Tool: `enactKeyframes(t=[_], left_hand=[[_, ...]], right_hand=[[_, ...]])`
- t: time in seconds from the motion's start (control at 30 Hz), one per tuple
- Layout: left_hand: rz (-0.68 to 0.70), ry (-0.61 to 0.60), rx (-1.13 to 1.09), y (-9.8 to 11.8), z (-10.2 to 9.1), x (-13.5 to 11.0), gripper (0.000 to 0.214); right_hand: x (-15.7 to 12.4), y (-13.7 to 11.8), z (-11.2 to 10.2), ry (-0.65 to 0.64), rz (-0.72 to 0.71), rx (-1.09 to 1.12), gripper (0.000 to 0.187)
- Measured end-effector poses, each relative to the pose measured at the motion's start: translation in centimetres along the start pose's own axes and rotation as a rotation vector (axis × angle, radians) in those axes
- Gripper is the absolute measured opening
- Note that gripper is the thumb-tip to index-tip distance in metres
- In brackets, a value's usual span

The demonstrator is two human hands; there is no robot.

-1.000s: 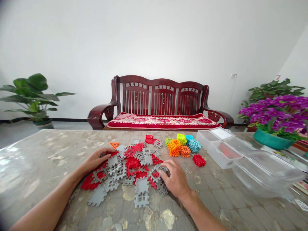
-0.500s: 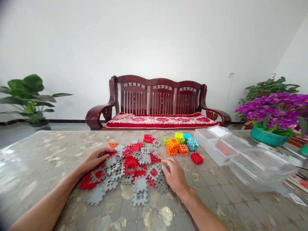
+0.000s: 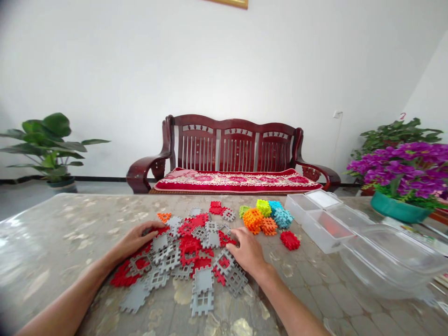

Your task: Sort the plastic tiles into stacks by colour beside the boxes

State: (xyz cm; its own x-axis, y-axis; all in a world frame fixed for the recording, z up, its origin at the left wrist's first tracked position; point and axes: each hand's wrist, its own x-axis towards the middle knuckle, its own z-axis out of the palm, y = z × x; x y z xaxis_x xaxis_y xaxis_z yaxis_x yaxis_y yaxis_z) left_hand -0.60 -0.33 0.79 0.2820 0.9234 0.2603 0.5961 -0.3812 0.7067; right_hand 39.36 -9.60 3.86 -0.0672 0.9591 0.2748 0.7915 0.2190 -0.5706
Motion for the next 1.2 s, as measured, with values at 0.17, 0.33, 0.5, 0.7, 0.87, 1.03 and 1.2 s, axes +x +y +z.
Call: enactKeyframes(t=[0.17,0.33,0.5,0.7,0.87,1.03,1.2], left_hand=[[0.003,-0.002,0.002,-0.1,0.0,0.0,0.039],[0.009,-0.008,0.004,0.1,0.0,-0.1,0.038],[0.004,0.009,0.029,0.3,0.0,-0.2,0.035],[-0.007,0.010,0.028,0.9,0.0,-0.4,0.033],[0.000,0.007,0.017,1.0,0.0,-0.4,0.031],[0.000,0.018,0.009,0.7,0.1,-0.4,0.031],[0.017,0.010,0.022,0.7,0.0,-0.5,0.030]], right_hand=[[0.1,0.4,0.8,-0.005,-0.004,-0.064,0.027],[-0.2,0.5,1.0,0.007,-0.011,-0.049,0.024],[-0.3,0.5,1.1,0.015,-0.011,-0.061,0.024],[-0.2,0.8,1.3,0.012,-0.020,-0.054,0.027],[-0.2,1.0,1.4,0.037,-0.045,-0.040,0.026],[-0.3,1.0,1.6,0.059,-0.066,-0.033,0.026],[-0.5,1.3,1.8,0.130,-0.098,0.028,0.026]])
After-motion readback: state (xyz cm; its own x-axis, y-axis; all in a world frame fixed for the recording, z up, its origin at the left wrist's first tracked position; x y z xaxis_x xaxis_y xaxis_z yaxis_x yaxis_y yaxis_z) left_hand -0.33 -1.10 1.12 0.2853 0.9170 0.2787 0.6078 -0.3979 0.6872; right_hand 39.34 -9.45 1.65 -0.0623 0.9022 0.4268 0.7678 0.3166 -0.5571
